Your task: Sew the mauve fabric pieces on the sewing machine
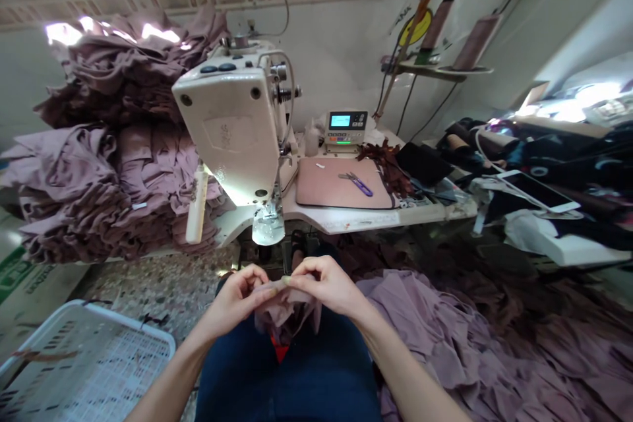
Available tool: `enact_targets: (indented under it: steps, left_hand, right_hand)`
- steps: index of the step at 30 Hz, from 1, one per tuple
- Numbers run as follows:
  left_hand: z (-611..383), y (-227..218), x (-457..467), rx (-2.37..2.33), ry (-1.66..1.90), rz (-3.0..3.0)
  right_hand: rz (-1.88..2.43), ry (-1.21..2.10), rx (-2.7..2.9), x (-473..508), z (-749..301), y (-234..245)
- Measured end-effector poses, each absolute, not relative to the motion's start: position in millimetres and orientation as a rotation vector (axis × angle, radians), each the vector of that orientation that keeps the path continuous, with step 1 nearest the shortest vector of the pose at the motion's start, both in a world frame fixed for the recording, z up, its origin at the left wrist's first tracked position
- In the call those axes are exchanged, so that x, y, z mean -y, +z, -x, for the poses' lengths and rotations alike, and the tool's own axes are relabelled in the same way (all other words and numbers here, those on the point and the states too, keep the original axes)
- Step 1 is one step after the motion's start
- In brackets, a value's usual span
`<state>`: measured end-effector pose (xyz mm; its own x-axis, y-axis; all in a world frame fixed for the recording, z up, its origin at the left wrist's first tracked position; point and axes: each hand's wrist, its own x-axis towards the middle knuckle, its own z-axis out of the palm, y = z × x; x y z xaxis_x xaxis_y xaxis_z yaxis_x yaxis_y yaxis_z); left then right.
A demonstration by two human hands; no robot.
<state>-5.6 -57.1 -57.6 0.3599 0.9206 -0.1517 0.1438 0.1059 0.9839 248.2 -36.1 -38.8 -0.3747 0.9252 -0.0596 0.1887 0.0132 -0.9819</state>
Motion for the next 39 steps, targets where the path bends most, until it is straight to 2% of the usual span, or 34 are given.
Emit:
enact_targets:
  steps: [3,6,11,16,24,27,31,35,39]
  left_hand:
    - [7.5,-48.7,55.2,-1.089,0.878,-1.4]
    - [12.0,-37.8,51.2,-1.107,0.895,-1.721]
    - [17.5,-30.3,44.6,-1.081,0.929,-2.103]
    - [13.6,-19.1,41.1,-1.059,0.993,-2.008]
    - [17.1,-10.5,40.1,-1.014,0.833,-1.564]
    - [18.8,-13.0,43.2,-0.988,0.721,-1.445]
    - [18.4,-14.6,44.9,-1.026,0.815,-1.4]
    - [19.2,-11.1,42.1,-1.051,0.874,-1.668]
    - [20.9,-8.2,37.4,-1.076,0.865,-1.965]
  right_hand:
    - [1.195,1.429,1.473,39.9,-246.5,-43.3]
    - [1.179,1.373,1.435,47.6,-240.5,-40.2]
    - [1.139,0.903,1.547,60.9,-228.7,-23.5]
    - [1.086,0.673,1.543,58.8,-222.3,-6.7]
    - [1.149,0.859,1.592,46.3,-227.9,9.6]
    - [1.174,1.05,1.594,47.3,-231.5,0.7]
    - [1.184,1.275,1.54,49.7,-233.4,-19.2]
    - [1.174,1.243,1.478,53.2,-231.4,-30.6]
    - [1.173,0.986,1.499,59.0,-228.0,-24.4]
